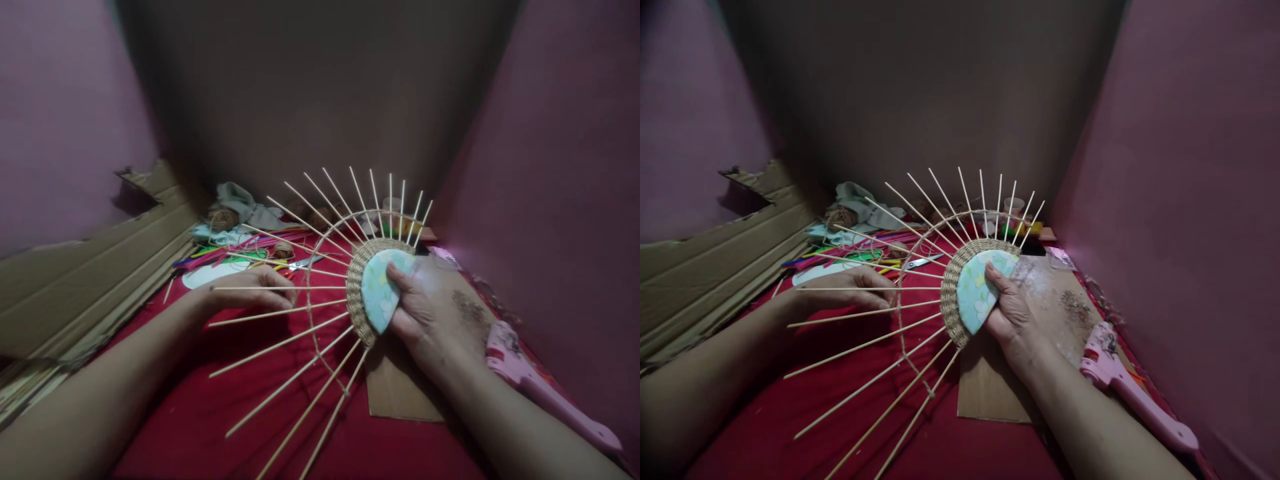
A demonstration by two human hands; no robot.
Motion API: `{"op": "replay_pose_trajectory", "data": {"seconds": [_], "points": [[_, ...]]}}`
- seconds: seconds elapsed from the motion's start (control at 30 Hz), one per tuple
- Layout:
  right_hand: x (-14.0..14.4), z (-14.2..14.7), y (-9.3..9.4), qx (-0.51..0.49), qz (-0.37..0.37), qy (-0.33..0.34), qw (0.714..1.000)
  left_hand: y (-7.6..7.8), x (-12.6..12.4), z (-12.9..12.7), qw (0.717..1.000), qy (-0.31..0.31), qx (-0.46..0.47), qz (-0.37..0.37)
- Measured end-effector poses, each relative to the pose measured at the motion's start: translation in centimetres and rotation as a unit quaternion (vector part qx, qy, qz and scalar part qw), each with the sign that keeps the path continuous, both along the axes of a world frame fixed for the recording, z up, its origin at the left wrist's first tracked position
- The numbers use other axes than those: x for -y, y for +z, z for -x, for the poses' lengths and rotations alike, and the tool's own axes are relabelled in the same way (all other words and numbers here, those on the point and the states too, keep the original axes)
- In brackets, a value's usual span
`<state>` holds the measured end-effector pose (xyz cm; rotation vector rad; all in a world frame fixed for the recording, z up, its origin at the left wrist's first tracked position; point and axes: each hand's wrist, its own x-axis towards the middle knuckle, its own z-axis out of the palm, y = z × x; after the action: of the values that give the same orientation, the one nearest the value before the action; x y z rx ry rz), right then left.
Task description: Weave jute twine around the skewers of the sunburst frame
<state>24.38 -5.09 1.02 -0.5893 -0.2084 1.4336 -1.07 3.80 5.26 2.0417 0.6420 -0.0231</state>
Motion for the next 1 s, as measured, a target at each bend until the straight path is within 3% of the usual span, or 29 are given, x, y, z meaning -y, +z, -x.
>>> {"op": "replay_pose_trajectory", "data": {"seconds": [0.13,0.27,0.33,0.43,0.57,0.63,0.8,1.0], "points": [[0.0,0.2,0.1,0.001,0.01,0.003,1.0,-0.3,-0.5,-0.1,0.997,-0.039,0.022,-0.067],[0.1,0.4,0.3,0.002,0.025,-0.006,1.0,0.4,-0.9,0.6,0.982,0.041,0.109,-0.147],[0.1,0.6,0.5,0.005,0.03,-0.004,1.0,0.5,-0.5,0.5,0.977,0.12,0.151,-0.088],[0.3,0.7,0.6,0.022,0.02,0.003,1.0,0.0,0.8,-0.4,0.957,0.204,0.194,0.069],[0.2,0.6,0.3,0.038,0.017,0.009,0.999,-1.3,1.8,-1.7,0.926,0.194,0.249,0.207],[0.1,0.6,-0.1,0.038,0.019,0.015,0.999,-1.7,1.8,-2.0,0.921,0.192,0.265,0.212],[-0.1,0.1,-0.9,0.049,-0.028,0.033,0.998,-2.0,1.6,-2.3,0.921,0.26,0.258,0.129],[0.8,0.3,-1.2,0.056,-0.078,0.1,0.99,-2.5,1.7,-3.2,0.875,0.329,0.334,0.12]]}}
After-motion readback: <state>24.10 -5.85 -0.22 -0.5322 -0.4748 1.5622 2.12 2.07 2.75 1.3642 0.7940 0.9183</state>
